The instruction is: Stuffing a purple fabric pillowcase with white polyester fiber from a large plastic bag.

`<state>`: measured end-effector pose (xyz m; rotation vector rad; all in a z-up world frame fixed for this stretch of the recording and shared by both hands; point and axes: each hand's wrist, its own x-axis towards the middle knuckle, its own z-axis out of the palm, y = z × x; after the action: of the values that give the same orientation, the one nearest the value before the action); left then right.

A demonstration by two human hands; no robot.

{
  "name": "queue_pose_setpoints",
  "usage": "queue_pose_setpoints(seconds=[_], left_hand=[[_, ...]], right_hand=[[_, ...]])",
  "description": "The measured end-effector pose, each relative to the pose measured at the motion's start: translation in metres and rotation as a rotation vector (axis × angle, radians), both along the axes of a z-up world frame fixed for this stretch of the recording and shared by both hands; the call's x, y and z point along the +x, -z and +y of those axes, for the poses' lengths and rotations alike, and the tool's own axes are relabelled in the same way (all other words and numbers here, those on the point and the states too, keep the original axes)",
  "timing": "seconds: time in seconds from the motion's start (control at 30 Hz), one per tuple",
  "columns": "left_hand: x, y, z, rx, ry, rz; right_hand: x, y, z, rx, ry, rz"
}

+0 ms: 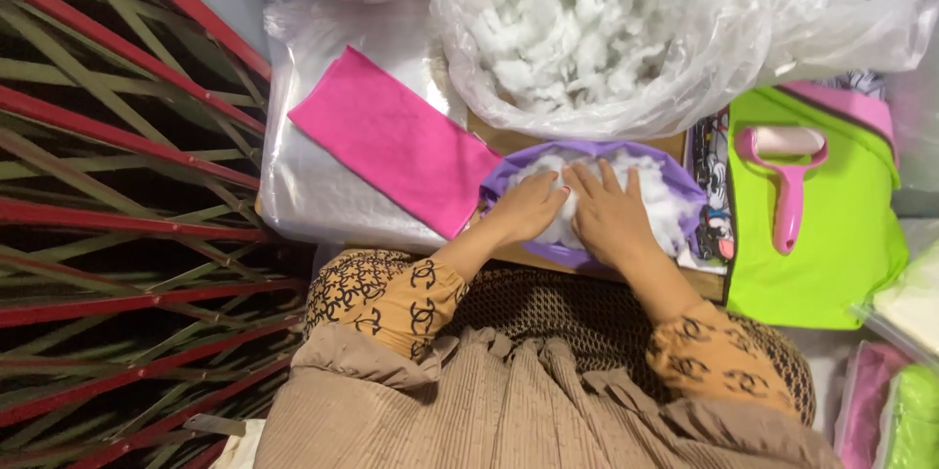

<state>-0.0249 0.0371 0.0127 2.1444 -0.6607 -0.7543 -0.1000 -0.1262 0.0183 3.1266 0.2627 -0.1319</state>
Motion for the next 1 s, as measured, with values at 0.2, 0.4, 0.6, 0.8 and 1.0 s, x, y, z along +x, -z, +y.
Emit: queue_pose_setpoints(seconds=[0.2,0.4,0.6,0.8,1.0], left_hand=[[-0.012,-0.049,0.005,-0.060,-0.154,-0.539],[-0.010,0.008,-0.017,-0.225,0.125,-1.004],[0.001,0.068,-0.017,0.190,0.318,-0.865],[0.012,0.064,-0.016,0.323,0.319,-0.781],[0.009,0.045,-0.023,0.126,0.246,-0.973]], right_hand=[[0.003,-0.057,-0.019,0.312,-0.065,0.070],[-0.012,-0.054,-0.064,0.409,-0.140,-0.188],[-0.012,0.031,-0.048,-0.024,-0.064,-0.115],[-0.005,0.039,-0.079,-0.082,-0.056,-0.096],[-0.006,0.004,-0.071,0.079,-0.050,-0.064]])
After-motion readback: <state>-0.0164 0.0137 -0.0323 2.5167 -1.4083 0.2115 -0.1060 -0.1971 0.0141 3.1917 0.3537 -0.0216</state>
